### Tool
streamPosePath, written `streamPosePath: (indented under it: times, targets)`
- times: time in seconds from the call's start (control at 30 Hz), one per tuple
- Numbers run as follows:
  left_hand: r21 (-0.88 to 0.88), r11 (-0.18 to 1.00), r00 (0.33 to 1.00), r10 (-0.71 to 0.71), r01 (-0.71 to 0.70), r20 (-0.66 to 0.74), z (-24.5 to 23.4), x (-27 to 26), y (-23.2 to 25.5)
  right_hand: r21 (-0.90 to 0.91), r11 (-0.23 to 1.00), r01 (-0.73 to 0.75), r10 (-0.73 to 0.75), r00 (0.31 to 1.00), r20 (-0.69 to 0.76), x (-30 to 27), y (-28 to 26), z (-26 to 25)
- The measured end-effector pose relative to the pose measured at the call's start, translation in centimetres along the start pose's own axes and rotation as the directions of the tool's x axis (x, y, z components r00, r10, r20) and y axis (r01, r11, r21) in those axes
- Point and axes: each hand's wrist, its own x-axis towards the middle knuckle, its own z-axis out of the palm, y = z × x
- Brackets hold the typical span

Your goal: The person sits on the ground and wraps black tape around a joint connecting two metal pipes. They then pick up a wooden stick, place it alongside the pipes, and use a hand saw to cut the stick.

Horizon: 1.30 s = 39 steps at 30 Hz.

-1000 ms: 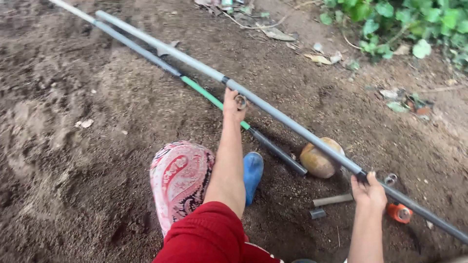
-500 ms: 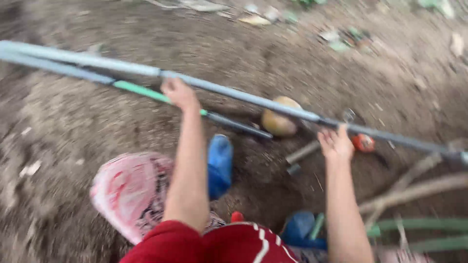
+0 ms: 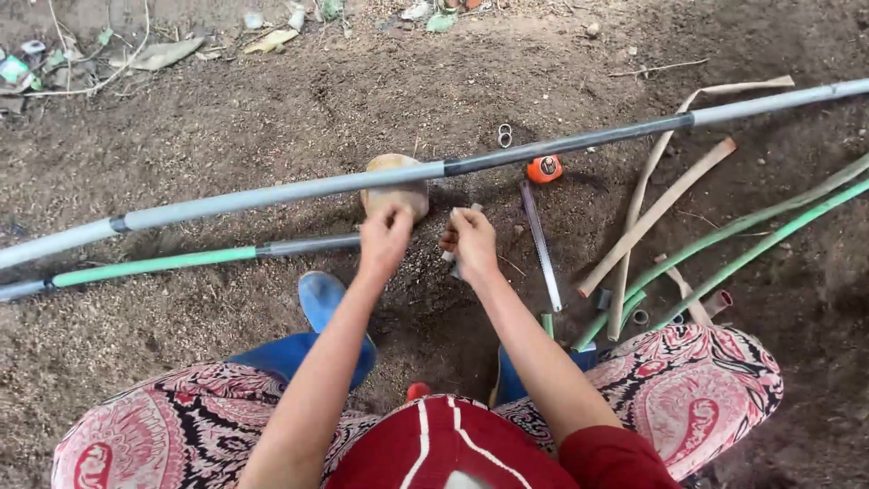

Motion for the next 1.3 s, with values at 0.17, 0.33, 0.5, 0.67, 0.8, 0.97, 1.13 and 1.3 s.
streamPosePath:
  times: [0.17,0.33,0.5,0.67,0.8,0.97,1.13,1.3]
  targets:
    - [0.128,0.991,0.998,-0.05,0.043,0.05,0.2,-0.4,-2.3,0.012,1.0,-0.005,0.003,0.978,0.208,-1.2,-1.9,0.2]
    - [0.001,0.999,0.998,0.055,-0.055,-0.008,0.0,-0.3,-2.6,-0.012,1.0,0.029,-0.022,0.926,0.377,-3.1,-2.6,1.2]
    - [-0.094,0.987,0.991,0.133,-0.13,0.03,0.5,-0.5,-2.8,-0.059,0.994,0.095,-0.062,0.908,0.413,-3.9,-2.4,0.9]
    - [-0.203,0.975,0.98,0.122,-0.089,0.159,-0.1,-0.5,-3.1,-0.108,0.959,0.262,-0.194,0.886,0.421,-2.6,-0.3,-0.2]
    - [-0.336,0.941,0.972,0.057,0.024,0.229,0.0,0.3,-4.6,-0.083,0.975,0.207,-0.145,0.873,0.465,-3.8,-1.4,0.2]
    - [-0.318,0.948,0.968,0.054,0.028,0.247,0.2,0.2,-4.6,-0.112,0.975,0.189,-0.117,0.879,0.463,-2.9,-0.5,0.0]
    - [-0.265,0.964,0.963,0.06,0.013,0.262,1.0,0.2,-5.4,-0.058,0.998,0.034,-0.008,0.914,0.406,-0.2,1.6,-0.1]
    - [-0.224,0.973,0.963,0.005,0.058,0.271,1.2,-0.3,-4.4,0.077,0.972,-0.224,0.179,0.909,0.377,0.5,2.5,-0.5]
